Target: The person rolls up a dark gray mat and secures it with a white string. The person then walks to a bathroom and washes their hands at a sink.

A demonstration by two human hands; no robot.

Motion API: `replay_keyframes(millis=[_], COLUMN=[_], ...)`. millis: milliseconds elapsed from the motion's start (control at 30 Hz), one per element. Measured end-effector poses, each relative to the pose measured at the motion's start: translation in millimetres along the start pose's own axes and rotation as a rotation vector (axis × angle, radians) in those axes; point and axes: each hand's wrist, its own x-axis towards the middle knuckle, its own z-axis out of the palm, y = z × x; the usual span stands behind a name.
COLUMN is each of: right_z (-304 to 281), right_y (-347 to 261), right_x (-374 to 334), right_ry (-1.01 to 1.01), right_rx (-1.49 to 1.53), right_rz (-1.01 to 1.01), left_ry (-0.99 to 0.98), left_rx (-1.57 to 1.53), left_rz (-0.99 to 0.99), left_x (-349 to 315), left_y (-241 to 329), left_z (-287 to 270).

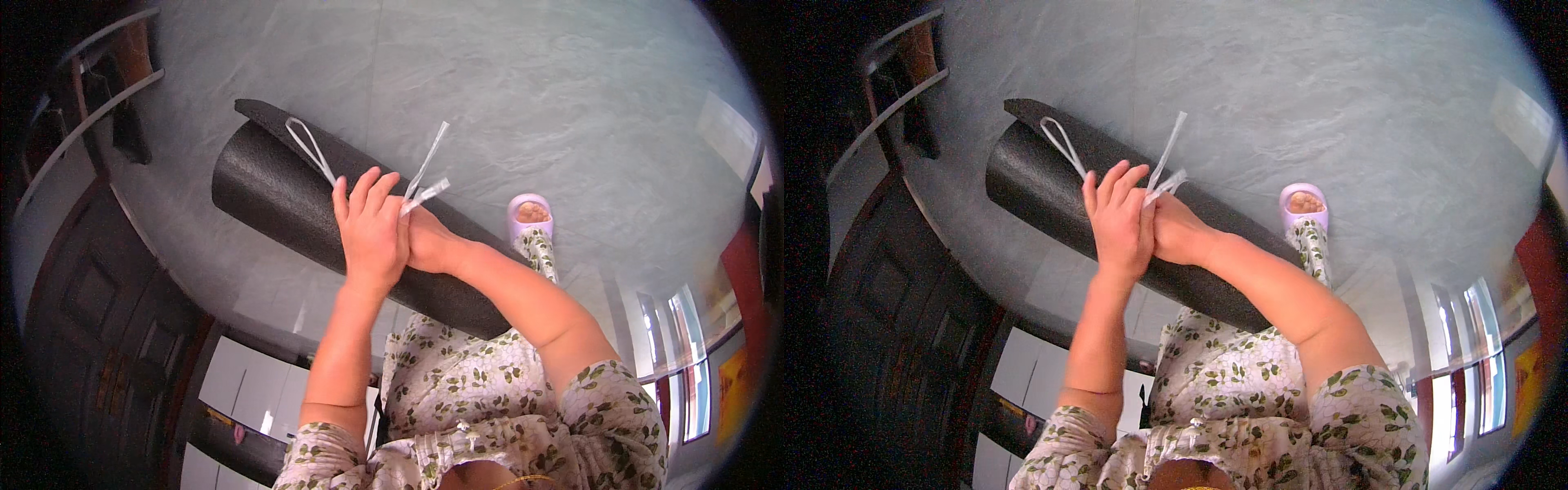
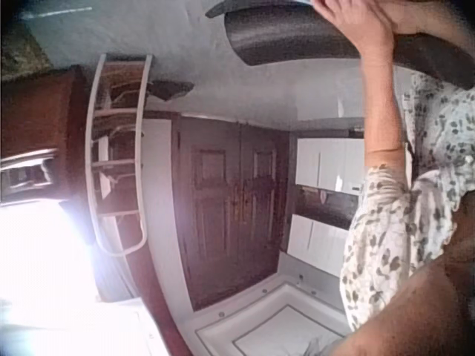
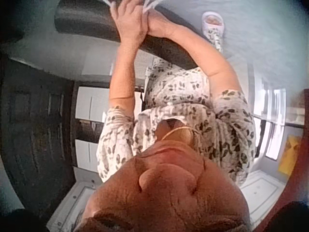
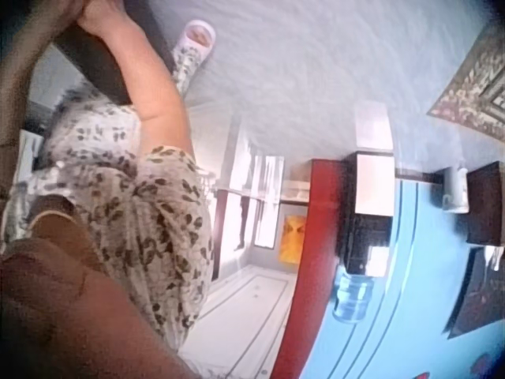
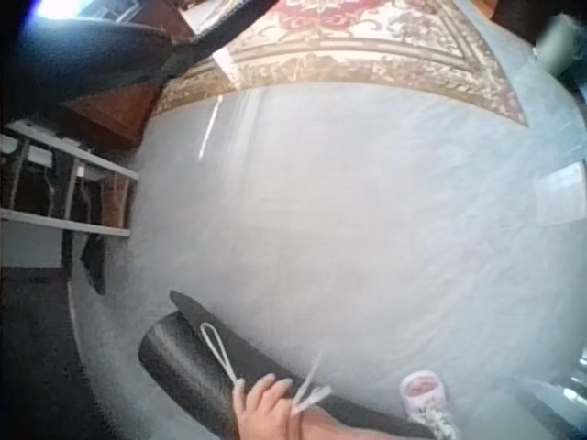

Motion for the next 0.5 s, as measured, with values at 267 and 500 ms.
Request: replay_keyframes(millis=[267, 500], right_z=[6.0, 3.0], right_y=[4.5, 6.6], right_x=[-4.0, 4.4], right_ry=[0.036, 0.028], right_rx=[0.015, 0.043], right_rz=[0.078, 0.138], left_ry=[-0.324, -0.178], left_rx=[-0.228, -0.285], left_rz=[-0.182, -0.377], left_x=[10.6, -42.8], left_y=[-14.6, -11.9], left_z=[-21.0, -26.8])
